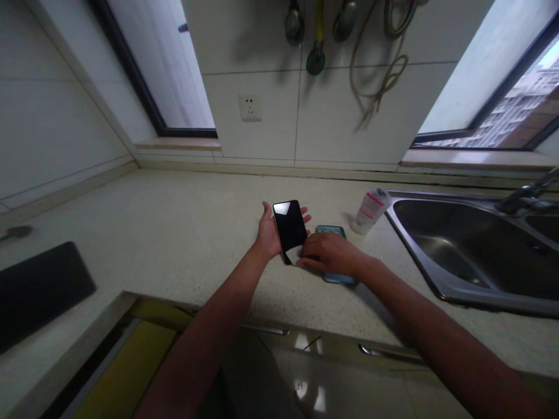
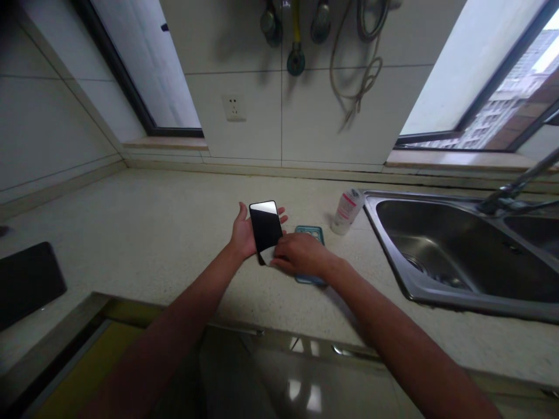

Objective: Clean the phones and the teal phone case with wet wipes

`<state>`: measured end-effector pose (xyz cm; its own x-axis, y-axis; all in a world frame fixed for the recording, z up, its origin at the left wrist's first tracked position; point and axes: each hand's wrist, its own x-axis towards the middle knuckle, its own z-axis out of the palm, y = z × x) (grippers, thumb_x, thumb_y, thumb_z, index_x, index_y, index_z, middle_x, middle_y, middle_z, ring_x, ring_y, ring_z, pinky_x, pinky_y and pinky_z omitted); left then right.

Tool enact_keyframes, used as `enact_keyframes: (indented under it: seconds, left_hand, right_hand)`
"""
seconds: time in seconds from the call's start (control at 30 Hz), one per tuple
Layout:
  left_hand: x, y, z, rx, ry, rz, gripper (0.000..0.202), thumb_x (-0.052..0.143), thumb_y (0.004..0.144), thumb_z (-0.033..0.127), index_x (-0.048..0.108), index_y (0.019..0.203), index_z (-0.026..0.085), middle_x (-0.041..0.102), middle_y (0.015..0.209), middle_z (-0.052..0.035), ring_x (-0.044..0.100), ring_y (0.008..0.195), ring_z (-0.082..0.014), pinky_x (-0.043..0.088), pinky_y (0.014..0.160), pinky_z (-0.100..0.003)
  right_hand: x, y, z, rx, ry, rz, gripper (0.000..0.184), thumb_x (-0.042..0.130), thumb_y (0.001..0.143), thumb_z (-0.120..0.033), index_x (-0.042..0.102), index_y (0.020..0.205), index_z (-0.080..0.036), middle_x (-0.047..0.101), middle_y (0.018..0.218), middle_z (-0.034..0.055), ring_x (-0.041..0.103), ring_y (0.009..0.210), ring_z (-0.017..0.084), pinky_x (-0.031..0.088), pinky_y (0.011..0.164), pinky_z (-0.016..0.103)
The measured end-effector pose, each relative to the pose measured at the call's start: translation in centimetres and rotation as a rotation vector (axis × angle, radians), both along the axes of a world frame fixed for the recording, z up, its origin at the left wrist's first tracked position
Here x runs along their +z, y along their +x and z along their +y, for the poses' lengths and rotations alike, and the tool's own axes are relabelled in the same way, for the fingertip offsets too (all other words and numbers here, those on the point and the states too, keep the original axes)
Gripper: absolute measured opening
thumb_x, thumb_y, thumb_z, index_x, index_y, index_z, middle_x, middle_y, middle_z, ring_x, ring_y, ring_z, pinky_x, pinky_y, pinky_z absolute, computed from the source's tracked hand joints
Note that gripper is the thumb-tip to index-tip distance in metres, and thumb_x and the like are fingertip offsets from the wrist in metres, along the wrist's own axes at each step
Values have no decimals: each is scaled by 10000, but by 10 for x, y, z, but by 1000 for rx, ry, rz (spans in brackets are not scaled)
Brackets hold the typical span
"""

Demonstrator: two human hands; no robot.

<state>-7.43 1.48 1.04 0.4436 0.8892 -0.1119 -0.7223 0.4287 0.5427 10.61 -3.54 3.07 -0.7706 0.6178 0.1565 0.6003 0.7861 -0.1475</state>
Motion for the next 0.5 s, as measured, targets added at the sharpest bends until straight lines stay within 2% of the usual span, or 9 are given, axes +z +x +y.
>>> enact_keyframes:
  seconds: [0.1, 0.27, 0.33, 0.4, 0.5]
  left_hand:
    - [2, 1, -1, 23, -2, 11, 836, 244, 931, 762, 574, 1363, 127, 657, 1286, -216, 645, 1149, -352, 528, 920, -537]
    - [5, 0, -2, 32, -17, 32, 822, 287, 931, 753, 595, 1320, 98, 666, 1260, -229, 661, 1122, -352, 527, 928, -529]
    - [4, 1, -2, 29, -15, 49, 675, 405, 956, 638, 599, 1306, 95, 681, 1241, -211, 673, 1102, -331, 522, 948, -505]
    - [2, 2, -3, 30, -8, 79, 484, 517, 944, 412, 599, 1302, 97, 693, 1234, -183, 675, 1110, -301, 508, 987, -471]
    - [2, 4, -6, 20, -6, 148, 475, 537, 854, 172, 592, 1318, 91, 693, 1250, -168, 663, 1148, -273, 483, 1036, -438]
  right_hand:
    - [0, 4, 3, -72, 11, 17, 230, 639, 942, -330, 690, 769, -189, 686, 828, 64, 625, 801, 203, 397, 677, 293]
    - [-4, 9, 10, -170, -18, 102, 182, 647, 947, -337, 679, 856, -183, 685, 888, 62, 622, 795, 178, 411, 703, 280]
    - [-7, 10, 12, -211, -49, 147, 189, 665, 934, -348, 669, 853, -177, 676, 854, 50, 610, 756, 163, 414, 707, 275]
    - [-8, 11, 14, -231, -71, 188, 199, 669, 927, -350, 661, 832, -176, 667, 814, 38, 596, 723, 151, 411, 699, 268]
    - [-9, 10, 13, -255, -77, 226, 202, 663, 924, -343, 658, 812, -176, 664, 782, 32, 585, 703, 147, 405, 685, 264]
